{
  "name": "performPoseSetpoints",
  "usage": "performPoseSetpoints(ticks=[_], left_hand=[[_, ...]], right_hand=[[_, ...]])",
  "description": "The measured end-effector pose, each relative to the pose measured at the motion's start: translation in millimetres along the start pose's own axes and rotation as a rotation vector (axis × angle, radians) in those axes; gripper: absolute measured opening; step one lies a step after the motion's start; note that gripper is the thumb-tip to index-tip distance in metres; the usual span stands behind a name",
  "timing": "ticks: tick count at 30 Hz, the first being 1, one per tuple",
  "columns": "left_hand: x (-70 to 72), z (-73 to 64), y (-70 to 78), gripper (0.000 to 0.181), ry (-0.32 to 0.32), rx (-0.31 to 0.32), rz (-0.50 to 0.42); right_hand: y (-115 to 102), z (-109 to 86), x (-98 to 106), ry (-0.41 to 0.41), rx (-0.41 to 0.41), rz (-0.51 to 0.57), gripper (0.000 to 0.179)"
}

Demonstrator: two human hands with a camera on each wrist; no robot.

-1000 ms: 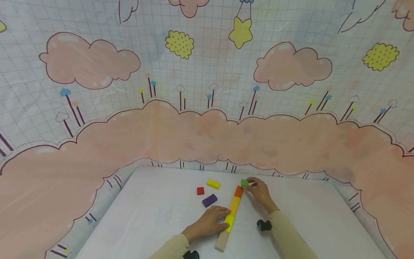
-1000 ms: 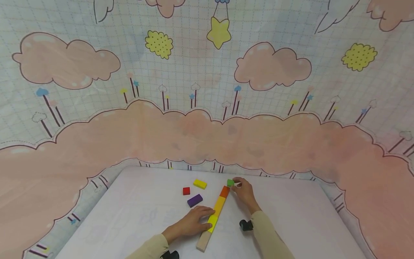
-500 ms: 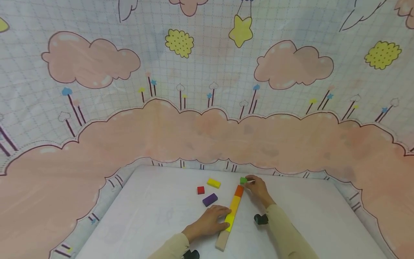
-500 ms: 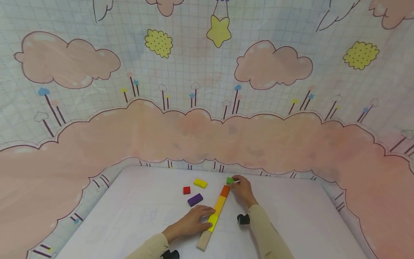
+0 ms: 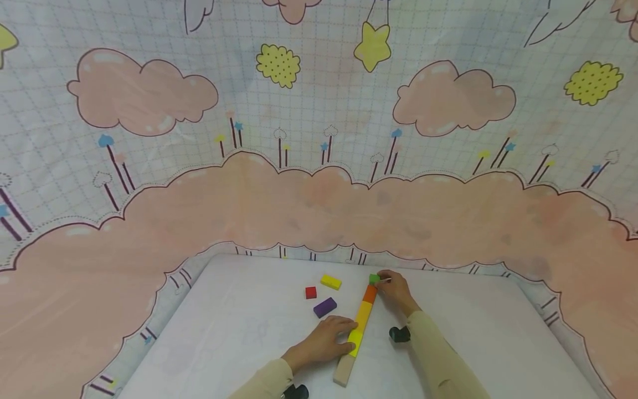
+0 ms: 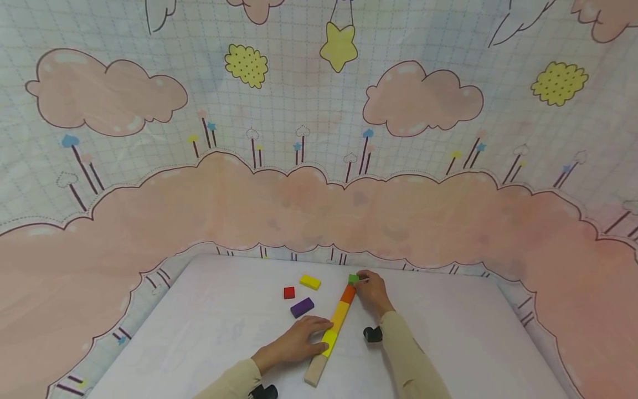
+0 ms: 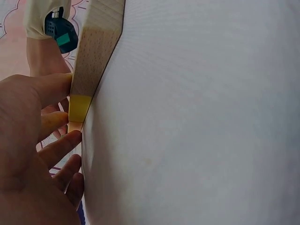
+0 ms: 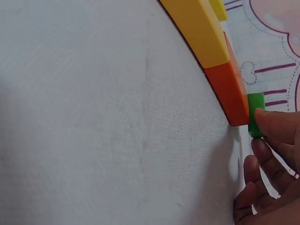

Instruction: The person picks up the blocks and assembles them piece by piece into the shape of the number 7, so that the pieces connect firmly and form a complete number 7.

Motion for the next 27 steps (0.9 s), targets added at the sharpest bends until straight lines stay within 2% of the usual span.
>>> performPoseSetpoints(ticks=[9,27], left_hand=[[0.1,-1.1,1.4,0.050,-0.002,0.002,-0.001],[1.8,-2.6,2.5,0.050,-0.002,0.008,-0.005]], right_hand=[[4.0,-2.4,-0.8,-0.006,0.010,-0.029,0.033],[6.8,-1.0,-0.5,0.012,0.042,-0.014,0.031]])
Point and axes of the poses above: each hand's wrist, its own z-axis towards the middle knuckle, its own x-axis out of the back of the hand, y = z × x, the point moved 5 cm from there along z, towards the middle knuckle
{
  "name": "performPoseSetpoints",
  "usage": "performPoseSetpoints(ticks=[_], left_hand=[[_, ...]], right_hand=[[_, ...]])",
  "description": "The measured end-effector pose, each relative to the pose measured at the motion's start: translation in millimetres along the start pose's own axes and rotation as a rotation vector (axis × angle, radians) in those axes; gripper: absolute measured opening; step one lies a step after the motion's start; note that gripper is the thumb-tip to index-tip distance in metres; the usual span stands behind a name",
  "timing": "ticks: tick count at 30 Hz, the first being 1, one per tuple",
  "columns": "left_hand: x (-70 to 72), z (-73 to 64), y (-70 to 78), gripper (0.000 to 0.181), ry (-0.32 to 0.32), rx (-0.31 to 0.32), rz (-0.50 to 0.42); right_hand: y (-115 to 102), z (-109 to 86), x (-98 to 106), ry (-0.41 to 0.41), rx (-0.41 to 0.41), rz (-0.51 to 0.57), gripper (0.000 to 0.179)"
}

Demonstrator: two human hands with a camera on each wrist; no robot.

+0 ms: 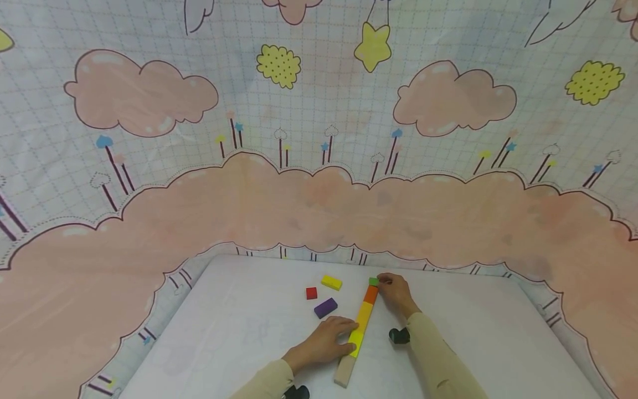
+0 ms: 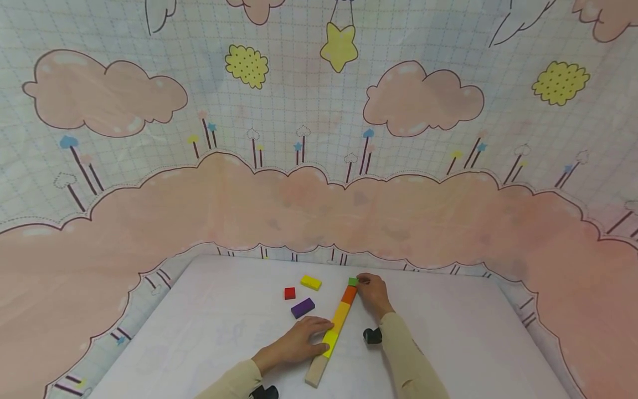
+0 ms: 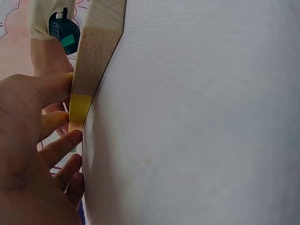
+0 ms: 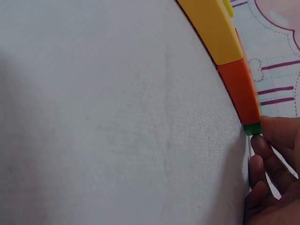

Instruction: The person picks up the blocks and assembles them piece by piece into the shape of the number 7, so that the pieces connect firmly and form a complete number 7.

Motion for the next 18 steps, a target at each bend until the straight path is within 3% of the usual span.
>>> performPoseSetpoints(ticks=[18], left_hand=[[0.0,0.3,0.5,0.050,0.002,-0.012,-0.003]], right_hand=[[2.3,-1.1,-0.2,-0.003,-0.008,-0.003,0.034]])
Point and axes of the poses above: each hand's wrist, its own z-axis towards the middle knuckle, its own x-axis out of the back of the hand, y = z × x, the point moved 5 cm from there along z, towards the middle knuckle
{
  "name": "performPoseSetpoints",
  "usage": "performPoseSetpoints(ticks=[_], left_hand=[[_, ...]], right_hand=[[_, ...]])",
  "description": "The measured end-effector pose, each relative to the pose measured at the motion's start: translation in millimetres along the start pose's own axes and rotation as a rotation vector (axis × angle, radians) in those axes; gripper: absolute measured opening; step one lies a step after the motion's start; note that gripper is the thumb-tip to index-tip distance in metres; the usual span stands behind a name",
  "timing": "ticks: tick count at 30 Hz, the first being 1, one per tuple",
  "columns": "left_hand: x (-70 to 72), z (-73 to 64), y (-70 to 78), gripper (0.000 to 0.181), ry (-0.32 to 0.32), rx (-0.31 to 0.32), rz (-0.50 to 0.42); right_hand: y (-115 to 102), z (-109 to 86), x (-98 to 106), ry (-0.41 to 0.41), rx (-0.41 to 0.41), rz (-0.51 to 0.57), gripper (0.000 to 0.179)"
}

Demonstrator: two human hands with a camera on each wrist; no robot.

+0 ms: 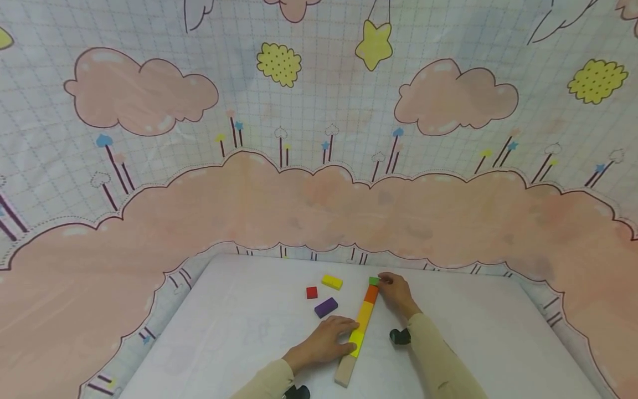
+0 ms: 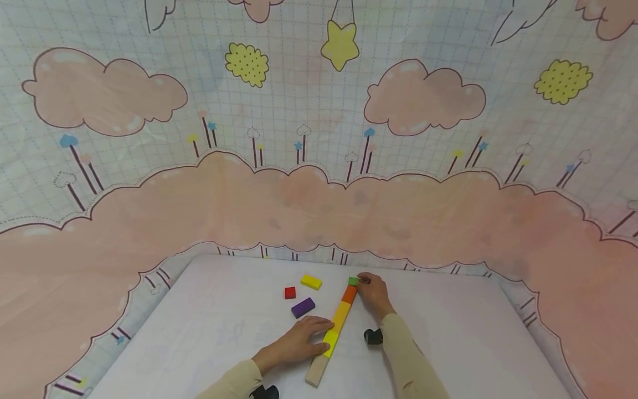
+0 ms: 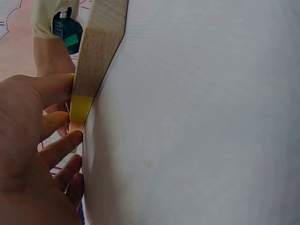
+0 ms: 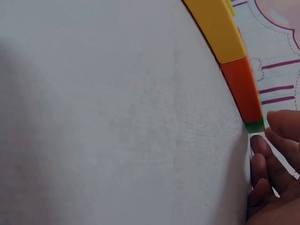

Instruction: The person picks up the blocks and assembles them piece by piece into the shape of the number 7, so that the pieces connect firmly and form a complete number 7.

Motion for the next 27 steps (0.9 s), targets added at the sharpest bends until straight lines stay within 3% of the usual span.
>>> performPoseSetpoints(ticks=[7,13,27], left_hand=[[-0.8,1.3,-0.3,0.050,0.002,0.000,0.002],[-1.3,2.1,-2.8,0.050,-0.004,0.017,-0.005],[-2.7,3.4,-4.0,0.050,-0.006,0.013,-0.001]], right_hand=[[4.3,-1.3,5.0,0.001,0.016,0.024,0.033],[4.4,-8.7,1.1,-0.052,-0.007,0.069,0.036],[0.5,-15.4,-2.7,-0.053,-0.001,0.015,0.039]])
Point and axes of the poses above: each hand's wrist, its own z-axis towards the middle knuckle, its own x-axis out of the back of the hand, y = z × x, the point moved 5 cm from there along z, towards the middle knuckle
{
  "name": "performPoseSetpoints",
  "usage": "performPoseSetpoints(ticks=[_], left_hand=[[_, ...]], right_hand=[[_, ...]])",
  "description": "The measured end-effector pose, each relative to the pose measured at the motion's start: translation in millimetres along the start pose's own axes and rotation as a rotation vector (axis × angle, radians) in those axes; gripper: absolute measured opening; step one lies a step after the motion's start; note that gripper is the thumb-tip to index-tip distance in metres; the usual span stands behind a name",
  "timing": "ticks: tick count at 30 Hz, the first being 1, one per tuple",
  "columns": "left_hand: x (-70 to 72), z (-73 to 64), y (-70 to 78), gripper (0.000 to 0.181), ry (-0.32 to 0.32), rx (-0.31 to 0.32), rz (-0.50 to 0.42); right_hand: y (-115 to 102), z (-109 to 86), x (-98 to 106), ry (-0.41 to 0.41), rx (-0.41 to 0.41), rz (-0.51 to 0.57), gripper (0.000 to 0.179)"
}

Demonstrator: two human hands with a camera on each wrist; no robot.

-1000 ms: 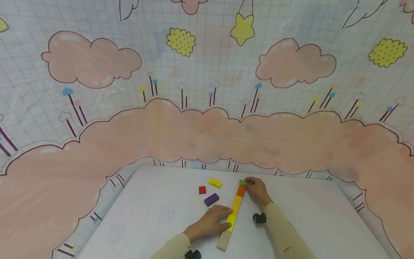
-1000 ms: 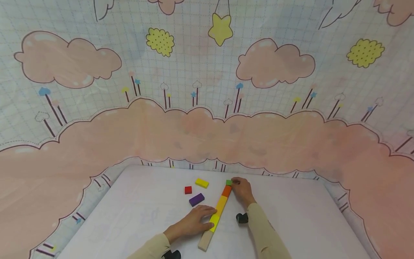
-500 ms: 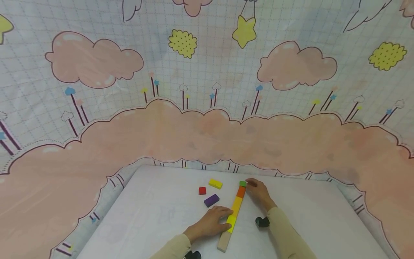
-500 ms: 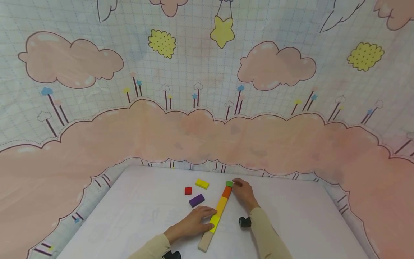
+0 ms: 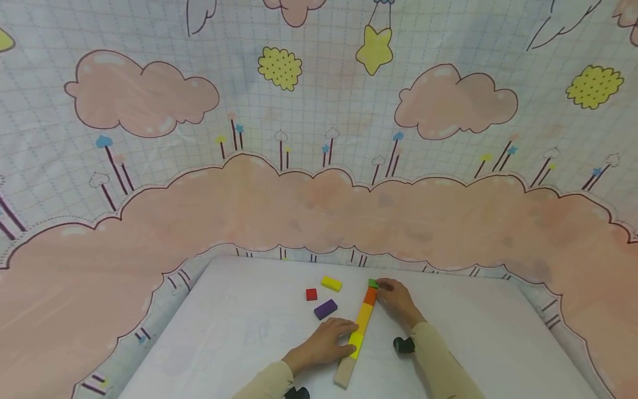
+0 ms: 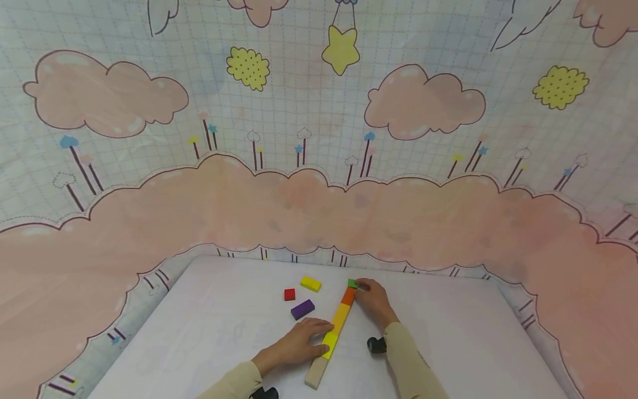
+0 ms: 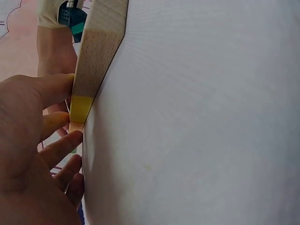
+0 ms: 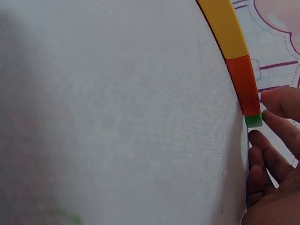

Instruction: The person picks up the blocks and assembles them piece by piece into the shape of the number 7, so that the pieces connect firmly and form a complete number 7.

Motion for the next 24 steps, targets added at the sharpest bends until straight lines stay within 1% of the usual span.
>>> performPoseSetpoints(ticks=[5,11,24], left_hand=[[-0.2,-2.0,-0.2,0.051,0.001,-0.004,0.012],[0.9,-4.9,-0.1,0.051,-0.010,-0.005,0.010],[0.0,-12.2,1.1,0.050,-0.014,-0.019,0.033]], right_hand=[[4.4,0.5,-3.0,0.006,0.008,-0.003,0.038],[4.6,-3.7,-4.2,0.019,-0.007,0.005,0.038],[4.4,-14.4,-8.9,0.028,-0.048,0.026,0.039]])
Point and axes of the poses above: each hand's wrist, its own z-axis towards the middle knuckle, its own x-axis out of the back of the hand, y = z × x, the point moved 5 cm from there along z, towards the middle knuckle
